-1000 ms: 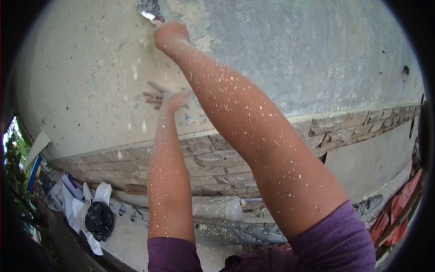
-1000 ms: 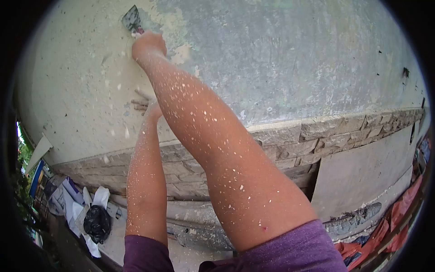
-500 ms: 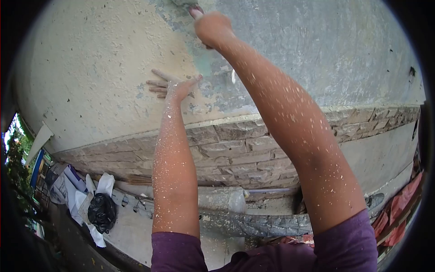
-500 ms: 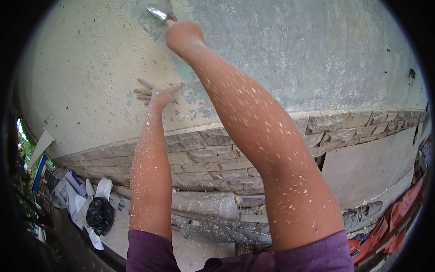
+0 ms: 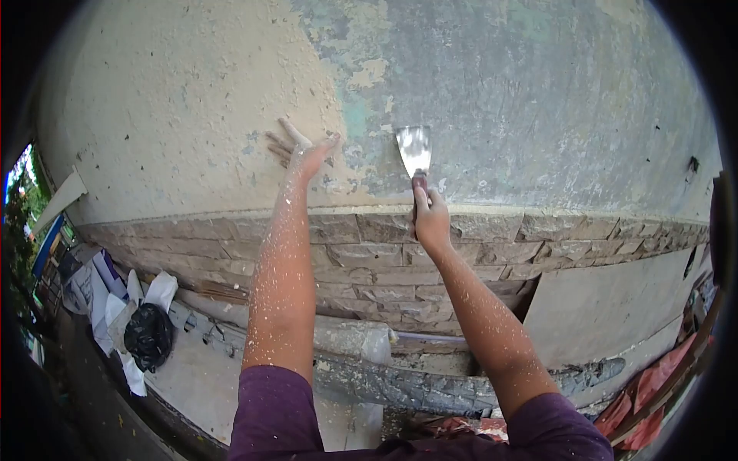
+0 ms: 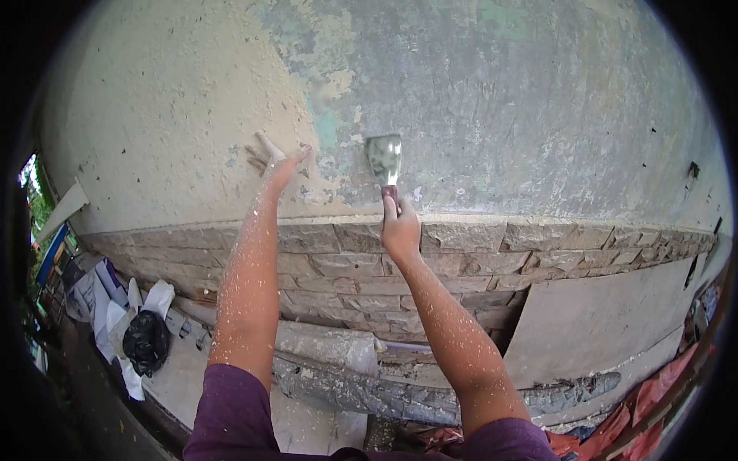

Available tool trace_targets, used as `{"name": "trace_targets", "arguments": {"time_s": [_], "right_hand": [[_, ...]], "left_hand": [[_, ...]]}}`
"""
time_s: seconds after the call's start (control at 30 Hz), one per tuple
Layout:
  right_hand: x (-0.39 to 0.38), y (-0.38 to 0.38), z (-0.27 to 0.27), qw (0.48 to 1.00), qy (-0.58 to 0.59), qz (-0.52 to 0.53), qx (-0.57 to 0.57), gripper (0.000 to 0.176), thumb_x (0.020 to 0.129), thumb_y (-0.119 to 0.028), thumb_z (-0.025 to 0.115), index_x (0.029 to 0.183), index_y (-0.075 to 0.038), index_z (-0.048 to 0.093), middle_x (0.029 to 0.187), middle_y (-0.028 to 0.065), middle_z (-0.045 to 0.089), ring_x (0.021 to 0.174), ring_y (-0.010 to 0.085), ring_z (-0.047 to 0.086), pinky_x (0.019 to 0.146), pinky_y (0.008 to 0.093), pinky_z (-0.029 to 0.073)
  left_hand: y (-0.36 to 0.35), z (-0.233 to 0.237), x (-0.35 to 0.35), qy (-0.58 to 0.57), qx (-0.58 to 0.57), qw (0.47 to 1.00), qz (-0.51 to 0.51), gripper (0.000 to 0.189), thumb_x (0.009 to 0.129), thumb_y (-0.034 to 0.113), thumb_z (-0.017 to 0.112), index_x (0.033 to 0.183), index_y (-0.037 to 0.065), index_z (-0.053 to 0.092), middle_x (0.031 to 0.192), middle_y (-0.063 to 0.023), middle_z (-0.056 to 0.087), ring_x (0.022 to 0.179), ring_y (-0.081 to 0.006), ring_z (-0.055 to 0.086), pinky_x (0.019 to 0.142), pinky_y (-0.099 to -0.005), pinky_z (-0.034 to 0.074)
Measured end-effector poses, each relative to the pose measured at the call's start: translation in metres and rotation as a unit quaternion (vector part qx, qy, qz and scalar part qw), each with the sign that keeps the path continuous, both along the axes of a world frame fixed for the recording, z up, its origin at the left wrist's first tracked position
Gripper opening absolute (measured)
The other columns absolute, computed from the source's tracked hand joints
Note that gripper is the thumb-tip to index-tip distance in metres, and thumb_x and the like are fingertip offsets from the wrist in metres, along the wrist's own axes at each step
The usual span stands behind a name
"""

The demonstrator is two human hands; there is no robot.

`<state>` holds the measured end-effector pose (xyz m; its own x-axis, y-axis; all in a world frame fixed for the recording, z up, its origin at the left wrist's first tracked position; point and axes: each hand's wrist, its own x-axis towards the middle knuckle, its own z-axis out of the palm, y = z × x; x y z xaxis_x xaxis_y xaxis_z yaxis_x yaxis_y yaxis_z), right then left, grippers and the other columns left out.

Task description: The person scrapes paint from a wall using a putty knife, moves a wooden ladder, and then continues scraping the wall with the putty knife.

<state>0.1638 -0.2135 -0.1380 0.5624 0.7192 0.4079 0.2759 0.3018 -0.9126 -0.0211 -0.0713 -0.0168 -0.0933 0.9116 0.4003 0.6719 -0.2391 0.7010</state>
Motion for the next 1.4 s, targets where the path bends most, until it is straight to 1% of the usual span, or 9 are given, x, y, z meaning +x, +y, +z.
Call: {"name": "trace_targets", "arguments": {"time_s": [0.13,0.23,0.5,0.57,0.6,0.8,1.07,1.3,1.4], "right_hand": [[-0.024,-0.025,-0.030,0.985,0.169,0.034,0.023,0.030,0.098,-0.026,0.048,0.090,0.001,0.059,0.070,0.0053,0.057,0.064,0.0161,0.055,0.061,0.0318,0.044],[-0.056,-0.045,-0.004,0.982,0.156,0.054,0.097,0.031,0.098,-0.025,0.048,0.093,0.003,0.060,0.077,0.0081,0.058,0.073,0.0173,0.055,0.069,0.0304,0.043],[-0.049,-0.041,0.022,0.968,-0.241,0.054,0.039,0.039,0.089,-0.035,0.058,0.109,-0.002,0.065,0.125,0.0181,0.053,0.121,0.0347,0.042,0.103,0.0444,0.029],[-0.029,-0.023,0.055,0.938,-0.328,-0.080,0.082,0.047,0.088,-0.040,0.058,0.122,-0.008,0.059,0.138,0.0213,0.040,0.127,0.0379,0.035,0.106,0.0514,0.022],[-0.013,-0.007,0.077,0.913,-0.357,-0.163,0.114,0.049,0.089,-0.040,0.056,0.128,-0.012,0.054,0.141,0.0226,0.035,0.129,0.0379,0.032,0.106,0.0518,0.020],[0.070,0.059,0.147,0.709,-0.597,-0.363,0.090,0.063,0.091,-0.054,0.041,0.147,-0.026,0.030,0.157,0.0085,0.009,0.144,0.0306,0.003,0.113,0.0524,0.001],[0.072,0.069,0.140,0.726,-0.579,-0.356,0.108,0.069,0.087,-0.059,0.043,0.148,-0.030,0.025,0.158,0.0008,0.007,0.145,0.0270,-0.002,0.114,0.0505,-0.006],[0.073,0.072,0.139,0.734,-0.568,-0.355,0.114,0.067,0.087,-0.060,0.042,0.147,-0.034,0.026,0.157,-0.0009,0.007,0.145,0.0253,-0.001,0.114,0.0504,-0.003],[0.069,0.066,0.142,0.698,-0.595,-0.397,0.023,0.066,0.088,-0.061,0.041,0.147,-0.035,0.025,0.157,-0.0014,0.007,0.145,0.0246,-0.001,0.115,0.0498,-0.003]], "left_hand": [[-0.091,-0.094,0.028,-0.147,0.094,0.961,-0.215,0.063,0.094,0.046,0.046,0.134,-0.003,0.040,0.142,-0.0317,0.030,0.135,-0.0423,0.026,0.111,-0.0460,0.020],[-0.170,-0.126,0.052,-0.198,-0.070,0.927,-0.311,0.044,0.096,0.036,0.044,0.117,-0.001,0.054,0.110,-0.0226,0.061,0.101,-0.0351,0.060,0.086,-0.0416,0.044],[-0.148,-0.133,0.039,-0.385,0.069,0.867,-0.309,0.026,0.094,0.019,0.047,0.110,-0.001,0.052,0.089,-0.0177,0.064,0.087,-0.0295,0.063,0.076,-0.0407,0.047],[-0.147,-0.115,0.018,-0.385,-0.131,0.883,-0.232,0.031,0.094,0.023,0.048,0.115,0.000,0.048,0.092,-0.0205,0.063,0.089,-0.0344,0.063,0.077,-0.0426,0.047],[-0.137,-0.120,0.013,-0.196,-0.052,0.969,-0.142,0.038,0.094,0.026,0.047,0.124,0.002,0.045,0.092,-0.0235,0.062,0.088,-0.0409,0.061,0.078,-0.0461,0.047],[-0.132,-0.138,0.010,-0.038,0.091,0.992,-0.083,0.052,0.096,0.024,0.042,0.145,0.014,0.027,0.098,-0.0253,0.062,0.089,-0.0430,0.060,0.077,-0.0478,0.047],[-0.082,-0.060,0.033,-0.060,0.110,0.991,-0.049,0.048,0.097,0.024,0.039,0.144,0.014,0.033,0.082,-0.0274,0.061,0.079,-0.0430,0.062,0.067,-0.0467,0.046],[-0.081,-0.111,0.024,0.002,0.137,0.987,-0.082,0.052,0.095,0.023,0.042,0.145,0.018,0.029,0.080,-0.0251,0.063,0.072,-0.0423,0.062,0.064,-0.0502,0.046],[-0.082,0.006,0.041,-0.015,0.146,0.989,-0.029,0.046,0.096,0.025,0.041,0.140,0.013,0.039,0.103,-0.0276,0.062,0.093,-0.0422,0.062,0.077,-0.0443,0.049]]}}
